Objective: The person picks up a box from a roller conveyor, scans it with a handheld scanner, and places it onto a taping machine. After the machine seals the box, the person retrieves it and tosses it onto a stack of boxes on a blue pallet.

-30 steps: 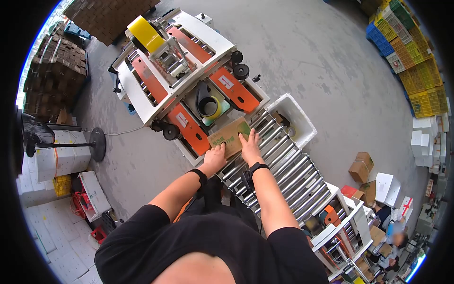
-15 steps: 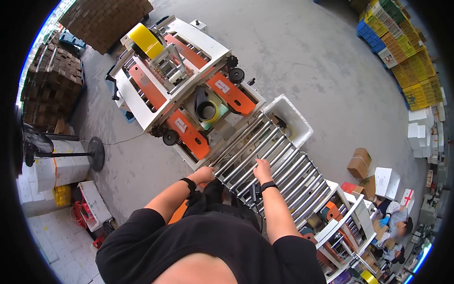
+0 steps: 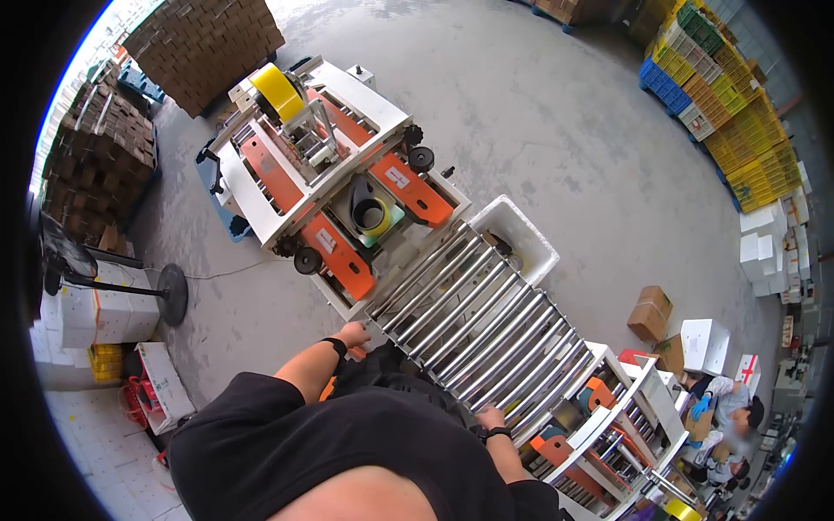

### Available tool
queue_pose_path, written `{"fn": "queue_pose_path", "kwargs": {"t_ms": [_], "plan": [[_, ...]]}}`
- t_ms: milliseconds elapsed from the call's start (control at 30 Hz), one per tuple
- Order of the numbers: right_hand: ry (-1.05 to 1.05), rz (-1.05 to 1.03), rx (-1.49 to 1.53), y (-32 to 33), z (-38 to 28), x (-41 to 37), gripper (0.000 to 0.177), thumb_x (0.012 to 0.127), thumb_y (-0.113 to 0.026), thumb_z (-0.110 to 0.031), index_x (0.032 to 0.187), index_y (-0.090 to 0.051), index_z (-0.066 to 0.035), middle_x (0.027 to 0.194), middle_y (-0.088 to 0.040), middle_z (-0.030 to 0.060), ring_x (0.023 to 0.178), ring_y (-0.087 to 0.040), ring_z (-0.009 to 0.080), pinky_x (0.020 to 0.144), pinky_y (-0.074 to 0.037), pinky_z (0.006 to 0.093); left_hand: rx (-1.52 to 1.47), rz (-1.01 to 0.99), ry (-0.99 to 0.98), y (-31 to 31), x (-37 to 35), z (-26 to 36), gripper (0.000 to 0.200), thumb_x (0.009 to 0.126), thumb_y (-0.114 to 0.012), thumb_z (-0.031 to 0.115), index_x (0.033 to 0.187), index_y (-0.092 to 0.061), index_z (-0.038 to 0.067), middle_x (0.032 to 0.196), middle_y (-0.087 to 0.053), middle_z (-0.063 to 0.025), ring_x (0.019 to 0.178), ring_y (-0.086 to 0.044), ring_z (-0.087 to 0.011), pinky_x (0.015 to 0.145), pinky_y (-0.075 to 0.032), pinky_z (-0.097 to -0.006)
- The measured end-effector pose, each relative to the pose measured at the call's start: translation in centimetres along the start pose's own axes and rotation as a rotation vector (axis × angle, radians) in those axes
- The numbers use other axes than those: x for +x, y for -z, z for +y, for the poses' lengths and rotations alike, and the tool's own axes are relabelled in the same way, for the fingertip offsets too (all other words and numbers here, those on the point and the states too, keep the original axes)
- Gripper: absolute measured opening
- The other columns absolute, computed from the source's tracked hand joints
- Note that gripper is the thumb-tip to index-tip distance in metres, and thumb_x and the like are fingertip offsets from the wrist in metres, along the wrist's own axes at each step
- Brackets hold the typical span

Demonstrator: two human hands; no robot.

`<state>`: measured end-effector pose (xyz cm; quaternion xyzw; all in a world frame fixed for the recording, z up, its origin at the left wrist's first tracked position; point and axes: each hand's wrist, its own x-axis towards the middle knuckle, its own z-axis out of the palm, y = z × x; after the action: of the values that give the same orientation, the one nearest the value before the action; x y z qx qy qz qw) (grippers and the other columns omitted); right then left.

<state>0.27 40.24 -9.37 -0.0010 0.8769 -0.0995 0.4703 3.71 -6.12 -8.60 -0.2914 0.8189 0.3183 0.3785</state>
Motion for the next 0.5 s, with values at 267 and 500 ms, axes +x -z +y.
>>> {"fn": "queue_pose_path", "kwargs": {"t_ms": [267, 500], "plan": [[0.257, 0.312, 0.145, 5.7, -5.9, 4.4, 0.041, 0.066, -0.066, -0.025, 0.102, -0.061, -0.006, 0.081, -0.064, 0.0097, 0.078, -0.062, 0.0247, 0.072, -0.049, 0.0341, 0.097, 0.108, -0.244, 1.0, 1.2, 5.9, 0.037, 0.07, -0.056, 0.029, 0.088, -0.064, -0.002, 0.092, -0.062, -0.0213, 0.091, -0.058, -0.0346, 0.081, -0.046, -0.0397], [0.225, 0.146, 0.131, 7.3, -8.9, 3.7, 0.044, 0.068, -0.068, -0.024, 0.106, -0.059, -0.006, 0.09, -0.063, 0.0111, 0.086, -0.061, 0.0255, 0.077, -0.047, 0.0339, 0.157, 0.073, -0.212, 0.4, 1.1, 5.1, 0.034, 0.07, -0.057, 0.028, 0.085, -0.064, -0.001, 0.09, -0.062, -0.0199, 0.09, -0.058, -0.0333, 0.079, -0.046, -0.0393]]}}
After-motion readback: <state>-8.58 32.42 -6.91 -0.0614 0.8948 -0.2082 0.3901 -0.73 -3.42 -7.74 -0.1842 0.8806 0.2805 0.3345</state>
